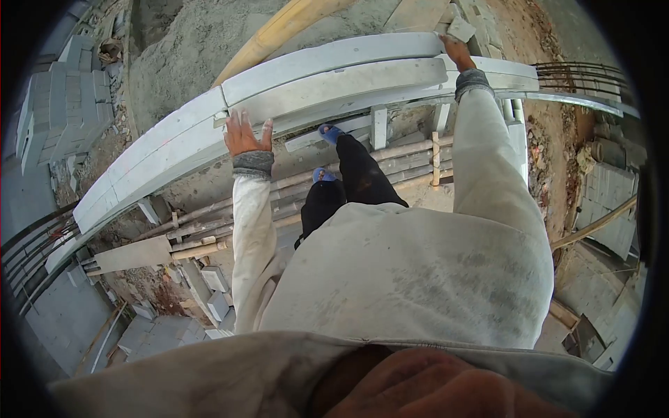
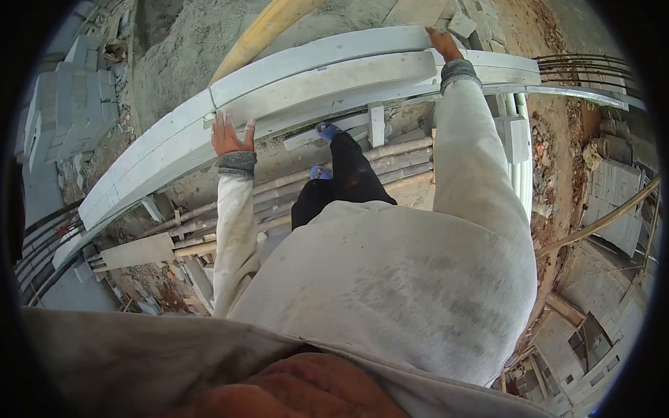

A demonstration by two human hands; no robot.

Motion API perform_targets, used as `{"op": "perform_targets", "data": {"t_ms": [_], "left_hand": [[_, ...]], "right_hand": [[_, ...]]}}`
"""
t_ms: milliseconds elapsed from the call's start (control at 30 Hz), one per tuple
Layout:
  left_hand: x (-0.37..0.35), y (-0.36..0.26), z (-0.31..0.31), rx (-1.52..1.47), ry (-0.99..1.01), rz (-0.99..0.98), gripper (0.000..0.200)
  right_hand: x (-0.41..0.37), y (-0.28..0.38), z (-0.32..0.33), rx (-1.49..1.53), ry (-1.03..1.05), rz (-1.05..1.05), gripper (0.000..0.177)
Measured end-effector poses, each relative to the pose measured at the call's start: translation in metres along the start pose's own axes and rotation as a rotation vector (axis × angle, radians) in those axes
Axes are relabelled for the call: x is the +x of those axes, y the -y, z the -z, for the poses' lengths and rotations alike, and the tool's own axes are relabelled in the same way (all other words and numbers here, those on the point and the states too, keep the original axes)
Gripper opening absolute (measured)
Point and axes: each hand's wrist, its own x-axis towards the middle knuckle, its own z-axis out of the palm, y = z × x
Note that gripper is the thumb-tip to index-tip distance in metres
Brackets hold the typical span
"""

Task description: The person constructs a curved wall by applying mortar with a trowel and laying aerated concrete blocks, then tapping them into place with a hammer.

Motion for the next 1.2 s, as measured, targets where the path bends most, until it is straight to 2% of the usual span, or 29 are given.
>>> {"op": "perform_targets", "data": {"t_ms": [67, 100, 200, 333, 367, 467, 767, 1000, 1067, 1133, 1167, 1200], "left_hand": [[0.035, -0.005, -0.02, 0.274, 0.136, 0.021, 0.068], [0.045, 0.003, -0.032, 0.294, 0.246, 0.067, 0.07], [0.052, 0.013, -0.047, 0.443, 0.353, 0.096, 0.068], [0.044, 0.024, -0.063, 0.449, 0.29, 0.073, 0.068], [0.043, 0.03, -0.069, 0.445, 0.266, 0.056, 0.068], [0.04, 0.027, -0.066, 0.339, 0.22, 0.06, 0.068], [0.049, 0.025, -0.06, 0.42, 0.319, 0.098, 0.07], [0.049, 0.025, -0.064, 0.463, 0.316, 0.138, 0.068], [0.051, 0.02, -0.056, 0.468, 0.383, 0.175, 0.067], [0.04, 0.01, -0.042, 0.493, 0.338, 0.201, 0.067], [0.024, 0.006, -0.04, 0.437, 0.238, 0.21, 0.067], [0.007, 0.002, -0.039, 0.386, 0.134, 0.221, 0.067]], "right_hand": [[0.05, -0.062, -0.02, 0.053, 0.001, -0.138, 0.074], [0.044, -0.053, -0.02, 0.027, 0.032, -0.18, 0.075], [0.017, -0.02, -0.022, -0.074, 0.04, -0.19, 0.073], [0.015, -0.005, -0.026, -0.361, -0.026, -0.137, 0.069], [0.025, -0.022, -0.036, -0.389, -0.184, -0.141, 0.068], [0.005, -0.01, -0.028, -0.378, -0.143, -0.164, 0.067], [0.016, -0.028, -0.033, -0.549, -0.14, -0.1, 0.065], [0.014, -0.031, -0.028, -0.461, -0.071, -0.098, 0.064], [0.025, -0.038, -0.026, -0.465, -0.067, -0.041, 0.068], [0.046, -0.056, -0.024, -0.434, -0.019, -0.006, 0.068], [0.057, -0.066, -0.023, -0.494, 0.049, 0.07, 0.07], [0.059, -0.067, -0.024, -0.58, 0.025, 0.193, 0.074]]}}
